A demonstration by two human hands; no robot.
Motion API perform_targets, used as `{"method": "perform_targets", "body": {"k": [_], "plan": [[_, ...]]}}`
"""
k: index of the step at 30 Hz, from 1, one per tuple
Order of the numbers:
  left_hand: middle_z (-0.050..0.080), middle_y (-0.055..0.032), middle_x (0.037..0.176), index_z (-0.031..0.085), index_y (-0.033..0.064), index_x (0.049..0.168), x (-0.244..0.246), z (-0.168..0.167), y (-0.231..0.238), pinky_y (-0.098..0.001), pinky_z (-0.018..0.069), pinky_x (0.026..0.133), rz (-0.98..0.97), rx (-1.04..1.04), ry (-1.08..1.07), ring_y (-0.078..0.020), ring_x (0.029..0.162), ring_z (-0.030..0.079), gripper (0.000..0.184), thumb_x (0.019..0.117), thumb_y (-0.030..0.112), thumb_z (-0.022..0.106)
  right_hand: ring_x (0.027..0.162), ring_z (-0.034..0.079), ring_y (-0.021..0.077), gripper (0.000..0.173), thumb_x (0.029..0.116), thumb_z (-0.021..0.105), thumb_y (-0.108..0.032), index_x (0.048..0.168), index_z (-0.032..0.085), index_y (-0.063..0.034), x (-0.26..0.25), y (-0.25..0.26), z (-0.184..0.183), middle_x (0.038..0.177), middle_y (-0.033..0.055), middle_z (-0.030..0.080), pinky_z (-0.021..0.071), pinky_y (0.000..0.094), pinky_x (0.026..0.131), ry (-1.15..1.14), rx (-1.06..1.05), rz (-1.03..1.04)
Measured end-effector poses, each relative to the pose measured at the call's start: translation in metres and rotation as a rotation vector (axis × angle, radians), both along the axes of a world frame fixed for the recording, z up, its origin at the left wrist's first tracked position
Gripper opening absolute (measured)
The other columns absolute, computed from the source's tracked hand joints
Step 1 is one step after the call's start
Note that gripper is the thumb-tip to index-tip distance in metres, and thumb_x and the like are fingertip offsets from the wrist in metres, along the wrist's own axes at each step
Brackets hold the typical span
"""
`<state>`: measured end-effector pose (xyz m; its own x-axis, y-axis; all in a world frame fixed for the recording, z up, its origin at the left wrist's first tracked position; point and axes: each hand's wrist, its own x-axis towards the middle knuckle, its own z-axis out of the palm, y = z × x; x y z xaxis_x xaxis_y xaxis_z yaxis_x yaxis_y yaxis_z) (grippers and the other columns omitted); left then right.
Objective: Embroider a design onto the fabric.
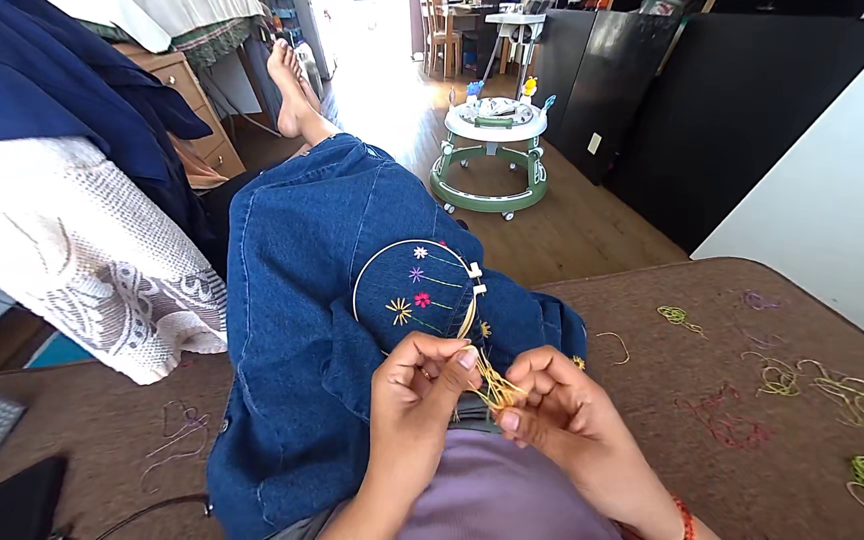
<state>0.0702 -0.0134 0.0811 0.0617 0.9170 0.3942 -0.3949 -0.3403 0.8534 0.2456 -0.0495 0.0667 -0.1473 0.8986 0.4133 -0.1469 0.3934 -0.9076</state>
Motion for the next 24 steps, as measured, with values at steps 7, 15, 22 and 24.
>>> {"method": "perform_targets", "body": {"k": [7,15,22,24], "plan": [[0.071,-0.0060,0.085,0.071,0.0093,0.096,-0.009,0.005,0.002,-0.0255,0.0617,0.071,0.094,-0.135,-0.141,-0.0105,0.073,0.070,0.009,0.0960,0.005,0.063,0.075,0.069,0.0044,0.023,0.0921,0.076,-0.027,0.110,0.064,-0.0207,0.075,0.003,0.023,0.087,-0.0054,0.071,0.0592,0.0198,0.068,-0.400,0.049,-0.042],[0.072,-0.0031,0.096,0.066,0.0149,0.096,-0.025,0.015,0.011,-0.0330,0.0599,0.089,0.165,-0.157,-0.173,-0.0135,0.091,0.071,0.022,0.1035,0.008,0.047,0.058,0.062,0.0061,0.028,0.0801,0.075,-0.016,0.107,0.066,-0.0170,0.171,0.004,0.029,0.073,-0.0093,0.066,0.0552,0.0297,0.052,-1.074,0.025,-0.288],[0.072,0.0002,0.089,0.067,0.0179,0.096,-0.051,0.033,0.011,-0.0279,0.0616,0.082,0.219,-0.065,-0.152,-0.0087,0.082,0.072,0.020,0.1038,0.011,0.050,0.073,0.068,0.0320,0.027,0.0863,0.078,0.003,0.111,0.067,0.0019,0.240,0.032,0.016,0.081,0.0146,0.070,0.0542,0.0548,0.072,-1.251,-0.432,-0.577],[0.072,0.0001,0.089,0.068,0.0183,0.096,-0.054,0.034,0.011,-0.0278,0.0616,0.082,0.209,-0.032,-0.123,-0.0086,0.082,0.071,0.016,0.1020,0.013,0.055,0.072,0.068,0.0306,0.023,0.0851,0.080,0.003,0.104,0.068,-0.0015,0.252,0.037,0.012,0.079,0.0125,0.070,0.0546,0.0560,0.070,-1.222,-0.390,-0.661]]}}
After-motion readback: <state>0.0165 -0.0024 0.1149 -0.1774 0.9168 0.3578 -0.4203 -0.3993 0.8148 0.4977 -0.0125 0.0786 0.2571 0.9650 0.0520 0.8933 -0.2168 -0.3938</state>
